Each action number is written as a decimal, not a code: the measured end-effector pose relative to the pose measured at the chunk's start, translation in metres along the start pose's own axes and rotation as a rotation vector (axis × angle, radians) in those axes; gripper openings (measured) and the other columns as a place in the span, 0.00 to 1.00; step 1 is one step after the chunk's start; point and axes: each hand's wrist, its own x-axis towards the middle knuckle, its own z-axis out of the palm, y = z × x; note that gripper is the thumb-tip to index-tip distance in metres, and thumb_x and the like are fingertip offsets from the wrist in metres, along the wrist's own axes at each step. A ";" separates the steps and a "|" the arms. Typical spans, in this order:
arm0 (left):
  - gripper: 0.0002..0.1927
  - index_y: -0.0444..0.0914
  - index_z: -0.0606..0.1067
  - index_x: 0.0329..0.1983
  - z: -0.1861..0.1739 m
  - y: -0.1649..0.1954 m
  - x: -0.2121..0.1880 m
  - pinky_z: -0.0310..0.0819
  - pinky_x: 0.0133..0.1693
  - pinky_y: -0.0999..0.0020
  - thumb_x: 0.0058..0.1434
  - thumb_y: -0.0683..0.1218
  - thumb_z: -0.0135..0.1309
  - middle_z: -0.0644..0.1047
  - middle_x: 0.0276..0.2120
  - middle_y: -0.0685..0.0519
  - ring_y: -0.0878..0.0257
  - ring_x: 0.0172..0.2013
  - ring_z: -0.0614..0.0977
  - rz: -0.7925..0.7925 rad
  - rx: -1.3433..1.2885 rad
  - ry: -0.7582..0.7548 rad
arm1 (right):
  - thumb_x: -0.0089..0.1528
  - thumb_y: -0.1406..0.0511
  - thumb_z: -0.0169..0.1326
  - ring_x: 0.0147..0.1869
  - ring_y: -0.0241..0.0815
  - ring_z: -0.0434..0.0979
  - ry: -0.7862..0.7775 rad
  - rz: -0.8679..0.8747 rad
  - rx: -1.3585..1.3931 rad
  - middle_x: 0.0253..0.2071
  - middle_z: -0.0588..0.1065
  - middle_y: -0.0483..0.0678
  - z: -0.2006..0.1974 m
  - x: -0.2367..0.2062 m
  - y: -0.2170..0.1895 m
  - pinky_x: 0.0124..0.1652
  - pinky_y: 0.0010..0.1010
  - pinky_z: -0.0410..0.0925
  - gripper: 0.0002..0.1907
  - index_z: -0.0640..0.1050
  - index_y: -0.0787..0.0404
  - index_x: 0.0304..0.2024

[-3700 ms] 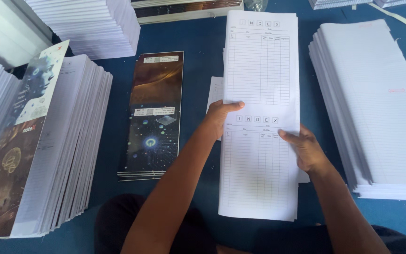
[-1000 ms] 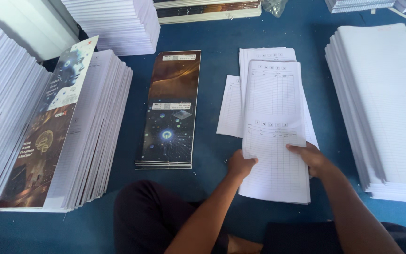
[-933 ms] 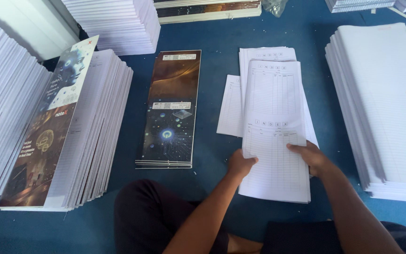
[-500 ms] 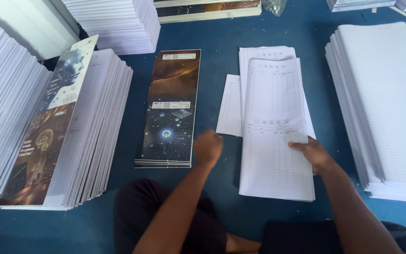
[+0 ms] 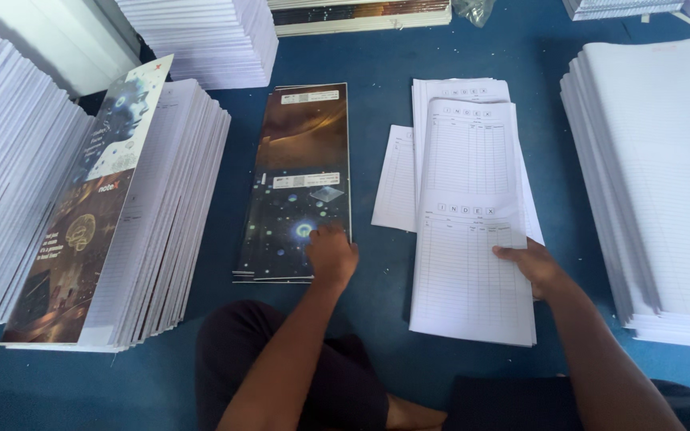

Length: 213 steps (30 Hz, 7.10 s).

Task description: The person assembles notebooks by inserting index sheets and lined paper into printed covers. They open the covers, place the index sheet, add a stack of lined pages, close the covers, and stack the finished notebooks.

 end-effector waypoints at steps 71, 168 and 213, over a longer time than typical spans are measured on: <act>0.06 0.38 0.85 0.30 -0.206 0.058 -0.018 0.39 0.71 0.33 0.52 0.40 0.59 0.79 0.27 0.50 0.52 0.44 0.76 0.814 0.401 0.742 | 0.58 0.57 0.66 0.69 0.61 0.64 0.291 -1.050 -0.533 0.65 0.67 0.63 0.122 -0.083 -0.078 0.64 0.47 0.62 0.40 0.65 0.66 0.67; 0.35 0.36 0.75 0.60 -0.077 0.011 -0.014 0.70 0.58 0.52 0.56 0.63 0.61 0.77 0.53 0.46 0.53 0.58 0.76 0.009 -1.621 -0.445 | 0.57 0.39 0.50 0.73 0.56 0.66 -0.244 -0.519 -0.038 0.65 0.68 0.63 0.175 -0.085 -0.103 0.56 0.46 0.74 0.50 0.62 0.66 0.69; 0.24 0.35 0.77 0.59 -0.060 -0.005 -0.003 0.76 0.42 0.69 0.59 0.47 0.56 0.81 0.45 0.50 0.64 0.43 0.81 0.072 -1.555 -0.274 | 0.59 0.54 0.45 0.49 0.49 0.77 -0.263 -0.493 0.144 0.47 0.76 0.59 0.153 -0.084 -0.089 0.47 0.37 0.73 0.35 0.69 0.68 0.64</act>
